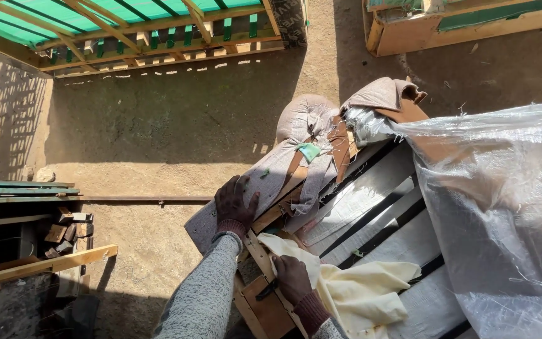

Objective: Removing staples and old fabric/foam from a wooden sofa frame using a prying tool.

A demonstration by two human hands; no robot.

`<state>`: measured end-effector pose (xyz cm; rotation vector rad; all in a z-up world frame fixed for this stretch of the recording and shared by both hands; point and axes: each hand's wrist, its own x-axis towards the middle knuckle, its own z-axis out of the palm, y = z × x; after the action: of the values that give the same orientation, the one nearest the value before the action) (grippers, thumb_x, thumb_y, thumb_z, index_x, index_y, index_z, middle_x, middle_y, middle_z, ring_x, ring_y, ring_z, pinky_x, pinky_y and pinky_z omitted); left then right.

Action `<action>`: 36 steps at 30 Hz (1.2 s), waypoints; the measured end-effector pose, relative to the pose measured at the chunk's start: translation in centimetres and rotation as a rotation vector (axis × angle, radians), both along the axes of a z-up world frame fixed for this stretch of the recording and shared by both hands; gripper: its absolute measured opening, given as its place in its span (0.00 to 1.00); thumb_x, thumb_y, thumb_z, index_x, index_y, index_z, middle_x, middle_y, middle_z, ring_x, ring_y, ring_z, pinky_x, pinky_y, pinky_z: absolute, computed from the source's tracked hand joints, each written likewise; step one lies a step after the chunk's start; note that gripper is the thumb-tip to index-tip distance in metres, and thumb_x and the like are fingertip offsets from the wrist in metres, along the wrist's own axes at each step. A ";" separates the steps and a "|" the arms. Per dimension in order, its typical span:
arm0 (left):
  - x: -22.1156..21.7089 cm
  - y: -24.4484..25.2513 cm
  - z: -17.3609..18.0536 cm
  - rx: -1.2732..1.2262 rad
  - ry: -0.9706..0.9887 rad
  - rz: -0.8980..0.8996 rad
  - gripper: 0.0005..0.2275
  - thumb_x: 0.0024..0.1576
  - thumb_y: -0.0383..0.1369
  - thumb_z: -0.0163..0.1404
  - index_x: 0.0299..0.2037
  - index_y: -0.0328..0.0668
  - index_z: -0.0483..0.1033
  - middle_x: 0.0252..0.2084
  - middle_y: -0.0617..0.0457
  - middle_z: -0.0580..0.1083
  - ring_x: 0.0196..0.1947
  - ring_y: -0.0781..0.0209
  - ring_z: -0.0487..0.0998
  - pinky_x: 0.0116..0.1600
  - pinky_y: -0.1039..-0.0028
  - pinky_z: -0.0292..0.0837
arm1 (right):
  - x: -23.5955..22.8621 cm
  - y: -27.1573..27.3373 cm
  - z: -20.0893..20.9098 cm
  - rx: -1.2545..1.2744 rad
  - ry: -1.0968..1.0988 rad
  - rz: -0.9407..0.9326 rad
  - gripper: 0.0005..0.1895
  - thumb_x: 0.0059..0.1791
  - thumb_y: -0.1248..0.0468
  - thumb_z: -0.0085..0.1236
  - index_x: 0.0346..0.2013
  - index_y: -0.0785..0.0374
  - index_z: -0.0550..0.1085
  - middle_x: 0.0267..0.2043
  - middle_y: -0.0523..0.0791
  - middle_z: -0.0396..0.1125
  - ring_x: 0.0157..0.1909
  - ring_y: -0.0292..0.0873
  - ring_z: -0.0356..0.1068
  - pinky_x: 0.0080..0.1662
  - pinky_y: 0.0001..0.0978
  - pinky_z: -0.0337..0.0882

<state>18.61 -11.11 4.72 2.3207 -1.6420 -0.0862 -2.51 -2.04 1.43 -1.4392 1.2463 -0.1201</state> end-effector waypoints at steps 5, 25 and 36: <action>0.0 -0.5 0.0 -0.002 0.049 -0.006 0.20 0.59 0.48 0.47 0.60 0.54 0.70 0.60 0.51 0.71 0.60 0.48 0.71 0.64 0.52 0.58 | -2.2 1.4 1.5 0.350 -0.218 -0.406 0.26 0.57 0.53 0.53 0.21 0.51 0.52 0.22 0.36 0.45 0.27 0.34 0.45 0.33 0.35 0.49; 0.6 0.4 -0.6 -0.040 -0.060 0.017 0.22 0.58 0.52 0.47 0.60 0.58 0.69 0.58 0.51 0.70 0.59 0.50 0.72 0.65 0.55 0.61 | 2.2 -6.0 5.4 -0.572 0.229 0.479 0.15 0.52 0.56 0.57 0.30 0.64 0.76 0.43 0.51 0.66 0.46 0.58 0.66 0.45 0.47 0.71; 0.7 0.5 -2.0 -0.040 -0.087 0.034 0.23 0.57 0.55 0.47 0.60 0.63 0.67 0.57 0.53 0.70 0.61 0.53 0.72 0.66 0.56 0.59 | 5.0 -7.4 3.1 -0.253 0.258 0.497 0.14 0.53 0.54 0.49 0.29 0.57 0.75 0.26 0.48 0.71 0.36 0.55 0.78 0.41 0.50 0.75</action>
<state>19.28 -10.58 2.73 2.3517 -1.6285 0.0560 2.53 -9.41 4.58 -1.9947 1.0640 0.2618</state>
